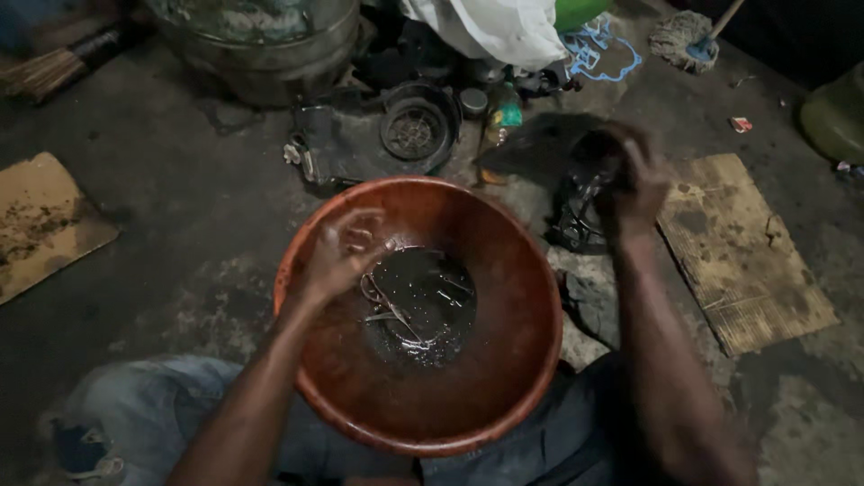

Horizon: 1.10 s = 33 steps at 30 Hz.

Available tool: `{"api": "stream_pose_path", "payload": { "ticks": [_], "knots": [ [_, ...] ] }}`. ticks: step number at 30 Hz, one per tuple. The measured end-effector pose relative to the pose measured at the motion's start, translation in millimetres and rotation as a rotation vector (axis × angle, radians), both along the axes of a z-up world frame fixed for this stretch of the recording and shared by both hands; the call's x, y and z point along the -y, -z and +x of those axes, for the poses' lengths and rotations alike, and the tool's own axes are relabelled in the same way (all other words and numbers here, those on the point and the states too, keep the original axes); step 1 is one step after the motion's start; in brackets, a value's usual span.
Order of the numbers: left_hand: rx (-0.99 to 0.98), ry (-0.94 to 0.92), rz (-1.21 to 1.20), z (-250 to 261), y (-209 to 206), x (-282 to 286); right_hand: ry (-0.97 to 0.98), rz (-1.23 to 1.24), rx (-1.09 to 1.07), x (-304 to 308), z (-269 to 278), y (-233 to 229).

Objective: The person scrubs various mechanical parts by hand in a basin filled with dark liquid. They handle a circular metal component and a rectangular metal casing, rubbing them thoroughly to remove grime. The person places the cleaned parts on the floor beside the basin.

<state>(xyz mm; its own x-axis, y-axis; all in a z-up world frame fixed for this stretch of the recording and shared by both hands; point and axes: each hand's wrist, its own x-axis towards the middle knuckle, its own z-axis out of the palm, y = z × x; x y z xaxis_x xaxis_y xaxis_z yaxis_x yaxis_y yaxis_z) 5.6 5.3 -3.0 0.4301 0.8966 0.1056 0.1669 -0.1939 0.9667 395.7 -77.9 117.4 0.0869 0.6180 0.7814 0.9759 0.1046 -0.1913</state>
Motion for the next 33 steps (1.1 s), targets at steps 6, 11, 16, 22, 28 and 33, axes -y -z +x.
{"api": "stream_pose_path", "payload": {
  "ticks": [6,11,16,22,28,33],
  "knots": [
    [-0.099,0.018,0.051,10,12,-5,0.296,-0.278,-0.090,24,58,55],
    [-0.151,0.027,0.019,7,14,-2,0.412,-0.641,-0.432,26,77,106],
    [-0.145,-0.023,-0.025,9,18,-7,0.488,-0.795,-0.227,10,70,101],
    [-0.148,-0.073,-0.039,13,15,-13,0.139,-0.710,-0.160,-49,-25,67],
    [-0.029,-0.172,-0.041,-6,19,-23,0.232,-0.848,-0.374,-171,-91,104],
    [0.045,-0.169,-0.034,-11,24,-25,0.261,-0.947,-0.456,-219,-94,136]
  ]
}}
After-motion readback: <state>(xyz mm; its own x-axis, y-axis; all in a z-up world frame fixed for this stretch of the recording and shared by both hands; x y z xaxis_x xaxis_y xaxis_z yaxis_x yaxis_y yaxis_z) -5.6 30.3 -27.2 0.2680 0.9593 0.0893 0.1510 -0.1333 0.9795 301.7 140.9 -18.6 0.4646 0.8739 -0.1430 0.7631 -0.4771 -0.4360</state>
